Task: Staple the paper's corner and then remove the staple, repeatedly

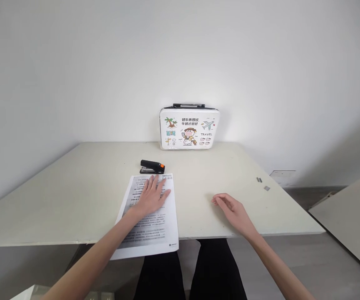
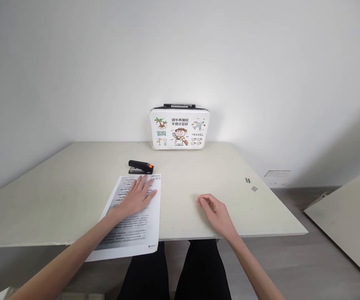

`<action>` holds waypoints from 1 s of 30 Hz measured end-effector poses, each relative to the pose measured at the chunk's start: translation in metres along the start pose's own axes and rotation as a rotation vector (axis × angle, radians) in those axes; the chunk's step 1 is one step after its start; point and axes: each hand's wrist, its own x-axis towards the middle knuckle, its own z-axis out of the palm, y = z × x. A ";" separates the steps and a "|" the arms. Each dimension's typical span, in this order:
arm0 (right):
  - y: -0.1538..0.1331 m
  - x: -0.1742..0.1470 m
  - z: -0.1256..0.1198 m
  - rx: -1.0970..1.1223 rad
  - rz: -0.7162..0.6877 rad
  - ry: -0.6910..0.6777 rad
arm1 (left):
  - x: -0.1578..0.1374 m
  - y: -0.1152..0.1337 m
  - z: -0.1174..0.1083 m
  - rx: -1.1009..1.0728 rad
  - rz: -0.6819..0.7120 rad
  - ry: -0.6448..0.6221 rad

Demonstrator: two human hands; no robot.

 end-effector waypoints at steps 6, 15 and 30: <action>0.001 -0.003 0.000 -0.009 0.005 -0.002 | 0.007 -0.013 -0.009 0.034 0.021 0.000; 0.000 -0.004 0.001 -0.032 -0.016 -0.008 | 0.017 -0.024 -0.002 0.070 0.022 0.053; -0.003 -0.005 0.001 -0.055 -0.044 -0.003 | 0.018 -0.027 -0.002 0.055 0.031 0.056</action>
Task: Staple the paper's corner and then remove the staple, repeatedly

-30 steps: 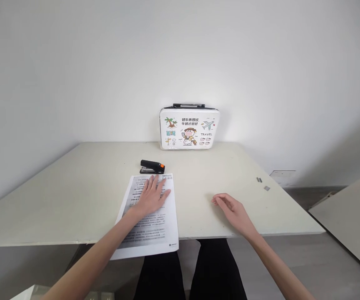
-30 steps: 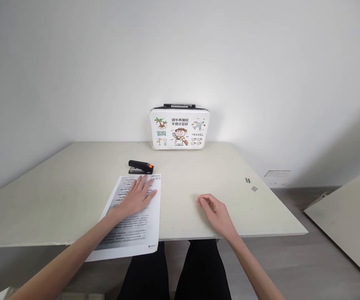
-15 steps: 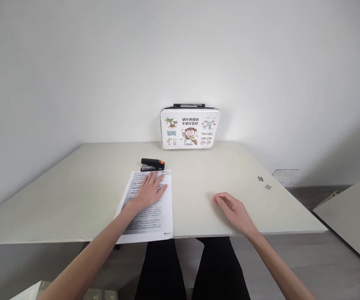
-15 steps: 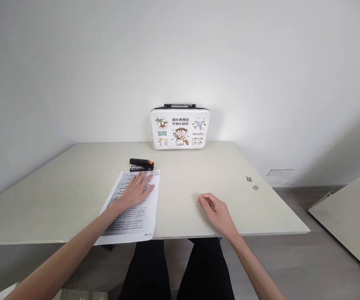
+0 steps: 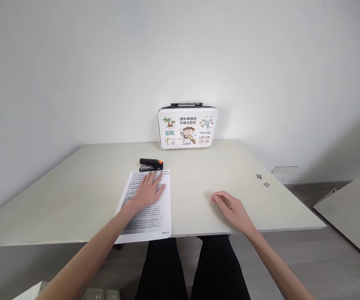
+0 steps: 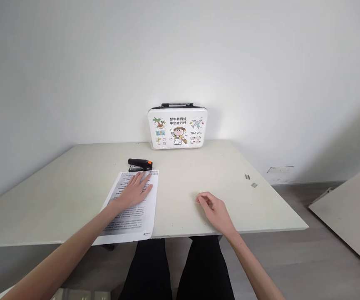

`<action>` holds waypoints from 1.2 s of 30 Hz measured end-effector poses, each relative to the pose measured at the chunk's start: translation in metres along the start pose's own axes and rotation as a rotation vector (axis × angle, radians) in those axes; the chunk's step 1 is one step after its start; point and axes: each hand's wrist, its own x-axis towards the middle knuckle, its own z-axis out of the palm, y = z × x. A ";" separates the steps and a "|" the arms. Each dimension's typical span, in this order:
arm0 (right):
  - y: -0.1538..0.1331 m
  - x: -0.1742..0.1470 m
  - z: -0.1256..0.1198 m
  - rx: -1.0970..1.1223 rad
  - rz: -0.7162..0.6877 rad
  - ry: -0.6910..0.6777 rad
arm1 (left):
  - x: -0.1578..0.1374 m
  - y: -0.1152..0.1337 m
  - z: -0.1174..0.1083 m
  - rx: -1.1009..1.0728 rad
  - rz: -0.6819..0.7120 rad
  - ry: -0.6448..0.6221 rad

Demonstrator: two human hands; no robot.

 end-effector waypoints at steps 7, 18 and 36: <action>0.002 0.000 0.000 0.008 0.016 -0.018 | -0.003 0.010 -0.007 0.049 -0.002 -0.015; -0.004 0.001 -0.003 0.010 0.018 -0.005 | 0.042 -0.014 -0.063 0.182 0.061 0.305; -0.003 0.005 -0.002 0.053 -0.017 -0.002 | 0.032 -0.011 -0.090 0.109 0.362 0.450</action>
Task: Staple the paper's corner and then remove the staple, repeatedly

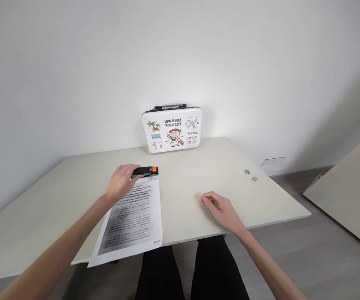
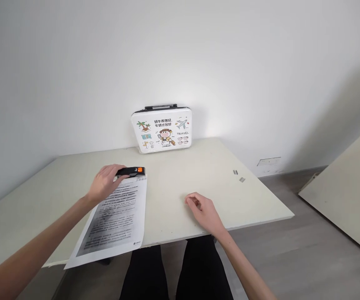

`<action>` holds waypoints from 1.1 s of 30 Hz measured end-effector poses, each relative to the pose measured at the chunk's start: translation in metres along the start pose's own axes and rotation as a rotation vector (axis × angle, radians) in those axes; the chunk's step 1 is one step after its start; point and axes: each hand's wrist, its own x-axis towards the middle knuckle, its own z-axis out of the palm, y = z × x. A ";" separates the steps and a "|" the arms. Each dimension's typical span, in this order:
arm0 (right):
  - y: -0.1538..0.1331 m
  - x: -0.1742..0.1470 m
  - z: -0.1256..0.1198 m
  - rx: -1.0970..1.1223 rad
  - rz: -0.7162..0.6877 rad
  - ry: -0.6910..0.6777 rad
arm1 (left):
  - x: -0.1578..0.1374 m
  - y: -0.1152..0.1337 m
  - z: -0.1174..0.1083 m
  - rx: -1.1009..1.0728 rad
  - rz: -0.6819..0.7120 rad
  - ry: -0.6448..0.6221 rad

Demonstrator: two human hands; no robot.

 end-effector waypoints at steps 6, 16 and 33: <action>0.002 0.000 0.000 0.027 -0.004 0.038 | 0.002 0.077 -0.003 -0.183 0.160 -0.064; 0.003 0.004 -0.004 0.191 0.049 0.200 | -0.004 0.179 0.031 -0.418 0.175 -0.278; 0.003 0.001 -0.005 0.152 0.041 0.201 | -0.025 0.168 0.047 -0.582 -0.090 -0.335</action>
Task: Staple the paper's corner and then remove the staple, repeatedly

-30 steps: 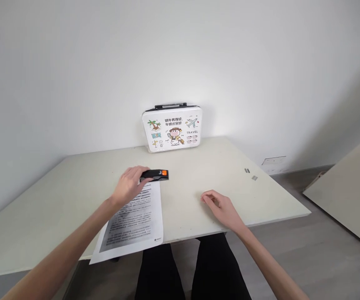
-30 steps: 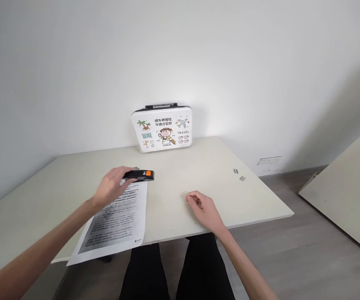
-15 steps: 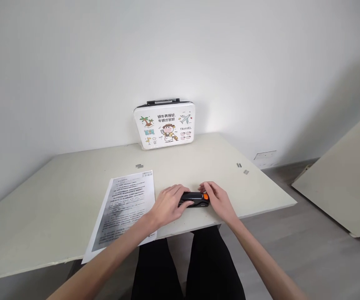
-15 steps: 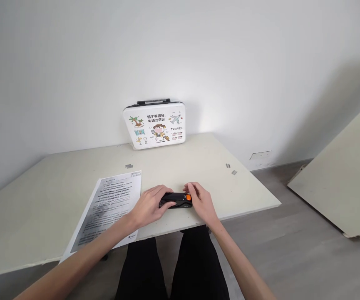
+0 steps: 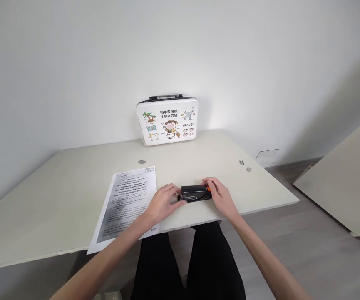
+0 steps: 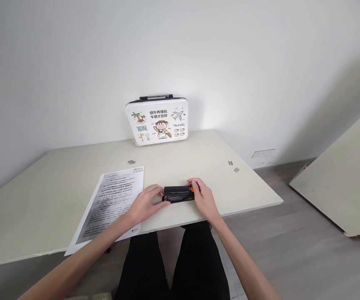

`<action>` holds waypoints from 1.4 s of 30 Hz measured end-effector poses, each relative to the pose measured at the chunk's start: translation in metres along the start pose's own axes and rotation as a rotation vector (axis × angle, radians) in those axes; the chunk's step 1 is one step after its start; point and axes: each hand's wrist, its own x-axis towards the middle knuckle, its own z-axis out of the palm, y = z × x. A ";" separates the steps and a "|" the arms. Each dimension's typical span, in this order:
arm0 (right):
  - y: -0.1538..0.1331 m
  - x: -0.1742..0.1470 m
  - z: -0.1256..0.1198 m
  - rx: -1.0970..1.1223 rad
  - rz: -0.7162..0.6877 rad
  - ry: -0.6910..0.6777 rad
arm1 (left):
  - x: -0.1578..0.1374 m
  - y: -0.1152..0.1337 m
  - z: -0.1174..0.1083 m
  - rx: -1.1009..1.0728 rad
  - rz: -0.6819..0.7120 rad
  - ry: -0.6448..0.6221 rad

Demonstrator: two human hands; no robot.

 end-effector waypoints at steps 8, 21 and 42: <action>0.004 0.002 0.000 -0.035 -0.010 -0.008 | -0.005 -0.001 0.002 -0.042 -0.013 0.049; 0.005 0.003 0.001 -0.068 0.001 -0.022 | -0.005 -0.002 -0.001 -0.068 0.000 0.038; 0.003 0.001 0.000 -0.038 0.006 -0.024 | -0.022 -0.019 -0.025 -0.018 0.037 0.008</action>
